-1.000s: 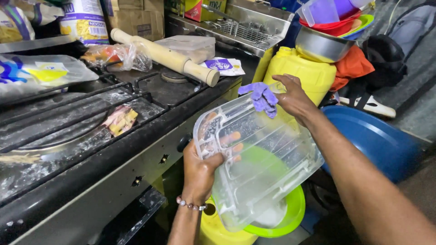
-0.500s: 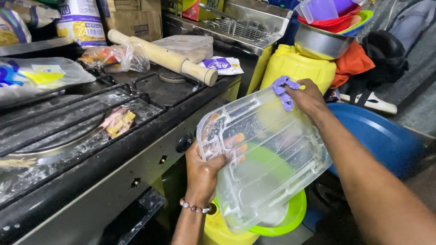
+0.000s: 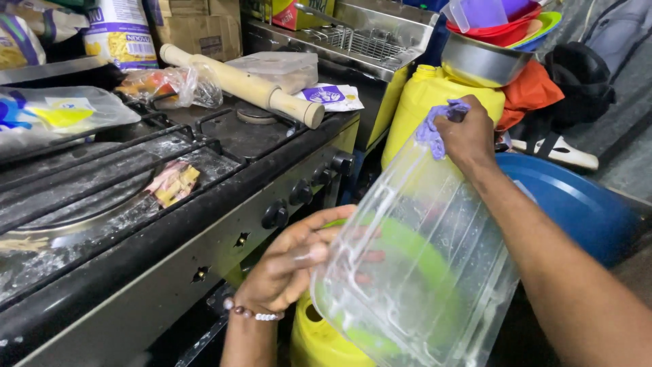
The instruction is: Washing a plastic container lid with a sponge and soapy water in a bowl.
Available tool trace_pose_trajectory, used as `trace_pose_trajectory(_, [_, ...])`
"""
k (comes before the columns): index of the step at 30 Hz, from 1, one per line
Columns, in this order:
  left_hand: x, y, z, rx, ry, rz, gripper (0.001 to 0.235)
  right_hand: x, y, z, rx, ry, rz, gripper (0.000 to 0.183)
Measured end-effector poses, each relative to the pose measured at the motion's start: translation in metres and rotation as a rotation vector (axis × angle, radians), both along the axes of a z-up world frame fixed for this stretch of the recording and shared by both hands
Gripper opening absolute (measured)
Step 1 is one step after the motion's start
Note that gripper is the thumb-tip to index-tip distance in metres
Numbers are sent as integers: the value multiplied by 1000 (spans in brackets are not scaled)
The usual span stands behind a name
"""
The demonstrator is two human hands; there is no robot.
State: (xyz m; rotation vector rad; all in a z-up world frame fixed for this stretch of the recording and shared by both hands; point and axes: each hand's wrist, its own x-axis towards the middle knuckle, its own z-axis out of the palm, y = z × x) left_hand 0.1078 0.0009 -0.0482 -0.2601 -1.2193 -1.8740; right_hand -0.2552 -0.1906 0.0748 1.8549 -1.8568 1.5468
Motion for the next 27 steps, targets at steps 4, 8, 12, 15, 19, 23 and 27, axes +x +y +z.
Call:
trace_pose_trajectory(4, [-55, -7, 4, 109, -64, 91, 92, 56, 24, -4, 28, 72, 33, 29])
trace_pose_trajectory(8, [-85, -17, -3, 177, 74, 258, 106, 124, 69, -17, 21, 242, 251, 37])
trace_pose_trajectory(12, [-93, -17, 1, 185, 18, 432, 110, 139, 63, -44, -17, 377, 341, 45])
trace_pose_trajectory(15, [-100, -13, 0, 210, -80, 609, 112, 132, 51, -38, 10, 269, 253, 31])
trace_pose_trajectory(19, [-106, -8, -2, 236, -33, 669, 109, 133, 42, -40, -79, 70, 279, 23])
trace_pose_trajectory(23, [-99, -3, -1, 230, 31, 674, 111, 119, 32, -49, -136, -108, 133, 27])
trace_pose_trajectory(27, [-81, -1, 4, 183, 61, 688, 114, 49, -14, -71, -114, 188, -157, 27])
